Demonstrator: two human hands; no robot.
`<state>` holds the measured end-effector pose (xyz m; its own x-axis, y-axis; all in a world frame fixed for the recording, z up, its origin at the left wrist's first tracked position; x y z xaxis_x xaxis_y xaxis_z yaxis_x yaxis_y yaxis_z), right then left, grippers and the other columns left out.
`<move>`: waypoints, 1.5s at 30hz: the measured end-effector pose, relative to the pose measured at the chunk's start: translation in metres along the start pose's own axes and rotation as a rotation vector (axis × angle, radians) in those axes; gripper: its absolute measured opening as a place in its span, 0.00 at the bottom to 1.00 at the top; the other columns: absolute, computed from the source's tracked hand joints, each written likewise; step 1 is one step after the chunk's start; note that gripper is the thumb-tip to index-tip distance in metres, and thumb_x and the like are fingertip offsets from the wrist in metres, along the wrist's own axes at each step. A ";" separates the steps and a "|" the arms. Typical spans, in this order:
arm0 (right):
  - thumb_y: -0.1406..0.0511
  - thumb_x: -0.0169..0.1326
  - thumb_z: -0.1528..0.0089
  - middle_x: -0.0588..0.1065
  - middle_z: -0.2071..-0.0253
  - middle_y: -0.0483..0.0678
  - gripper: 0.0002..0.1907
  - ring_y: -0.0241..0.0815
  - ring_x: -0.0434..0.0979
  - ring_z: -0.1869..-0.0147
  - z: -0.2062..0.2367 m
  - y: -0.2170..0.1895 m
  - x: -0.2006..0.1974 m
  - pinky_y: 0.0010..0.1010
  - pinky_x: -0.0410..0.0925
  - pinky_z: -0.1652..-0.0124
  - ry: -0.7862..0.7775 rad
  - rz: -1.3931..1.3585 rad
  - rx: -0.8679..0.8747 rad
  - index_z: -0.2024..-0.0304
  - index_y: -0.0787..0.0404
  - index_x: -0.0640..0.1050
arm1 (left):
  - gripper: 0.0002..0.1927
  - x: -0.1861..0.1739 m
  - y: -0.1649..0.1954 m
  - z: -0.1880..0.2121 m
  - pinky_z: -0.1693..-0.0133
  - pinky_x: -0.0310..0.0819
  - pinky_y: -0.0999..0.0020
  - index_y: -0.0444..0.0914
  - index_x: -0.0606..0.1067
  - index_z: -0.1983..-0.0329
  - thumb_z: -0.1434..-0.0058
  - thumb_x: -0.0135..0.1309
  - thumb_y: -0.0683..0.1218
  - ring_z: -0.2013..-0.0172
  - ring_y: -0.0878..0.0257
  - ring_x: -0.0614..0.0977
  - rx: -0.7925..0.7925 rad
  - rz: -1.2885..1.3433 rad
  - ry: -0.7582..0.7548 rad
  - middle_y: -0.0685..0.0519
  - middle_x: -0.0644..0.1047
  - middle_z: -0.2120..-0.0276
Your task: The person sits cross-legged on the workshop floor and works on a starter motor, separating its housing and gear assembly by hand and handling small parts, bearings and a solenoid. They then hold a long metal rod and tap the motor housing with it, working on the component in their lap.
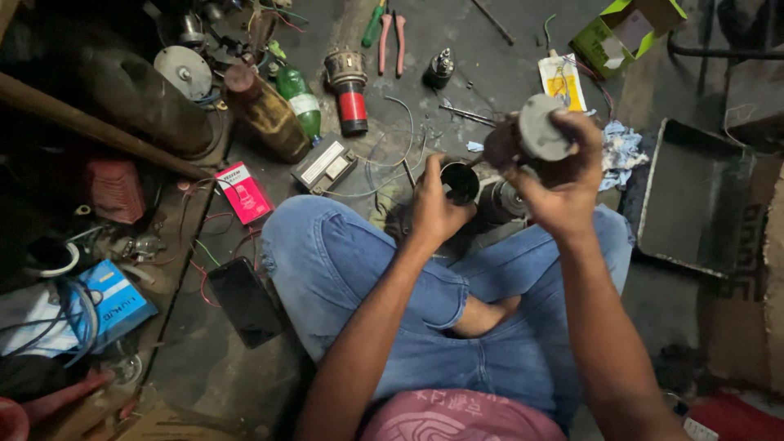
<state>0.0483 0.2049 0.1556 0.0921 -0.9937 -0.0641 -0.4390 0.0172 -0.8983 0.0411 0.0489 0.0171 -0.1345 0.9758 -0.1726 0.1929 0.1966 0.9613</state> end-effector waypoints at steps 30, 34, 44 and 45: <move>0.77 0.71 0.40 0.70 0.45 0.50 0.40 0.38 0.75 0.41 -0.043 -0.016 -0.008 0.32 0.74 0.40 -0.241 0.253 0.049 0.39 0.57 0.57 | 0.48 -0.004 -0.012 0.028 0.39 0.69 0.51 0.36 0.64 0.33 0.57 0.73 0.44 0.39 0.41 0.74 0.042 -0.029 0.238 0.38 0.73 0.40; 0.74 0.73 0.42 0.71 0.49 0.52 0.41 0.38 0.74 0.45 -0.043 -0.028 0.002 0.31 0.72 0.42 -0.310 0.422 0.043 0.43 0.58 0.55 | 0.50 -0.003 -0.027 0.032 0.46 0.68 0.48 0.35 0.63 0.39 0.64 0.76 0.48 0.45 0.37 0.74 -0.158 -0.186 0.261 0.37 0.73 0.47; 0.59 0.53 0.31 0.74 0.68 0.58 0.15 0.58 0.75 0.61 -0.077 -0.059 0.022 0.44 0.66 0.60 -0.428 0.957 0.084 0.52 0.65 0.70 | 0.40 -0.028 0.030 0.022 0.48 0.74 0.50 0.40 0.70 0.42 0.59 0.71 0.49 0.49 0.42 0.80 -0.016 -0.090 0.223 0.44 0.80 0.52; 0.61 0.52 0.34 0.75 0.68 0.58 0.14 0.59 0.75 0.62 -0.081 -0.058 0.029 0.45 0.66 0.61 -0.472 0.989 0.057 0.52 0.65 0.71 | 0.39 -0.029 0.040 0.017 0.47 0.73 0.50 0.40 0.70 0.41 0.58 0.71 0.49 0.48 0.43 0.80 0.052 -0.093 0.213 0.44 0.80 0.50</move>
<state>0.0043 0.1665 0.2413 0.0601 -0.3955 -0.9165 -0.4663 0.8007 -0.3761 0.0698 0.0304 0.0571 -0.3546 0.9121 -0.2055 0.2188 0.2947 0.9302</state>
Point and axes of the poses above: each hand's wrist, its own z-axis away from the middle knuckle, its own x-axis out of the palm, y = z × x, the point moved 9 cm from there along -z, towards the middle knuckle
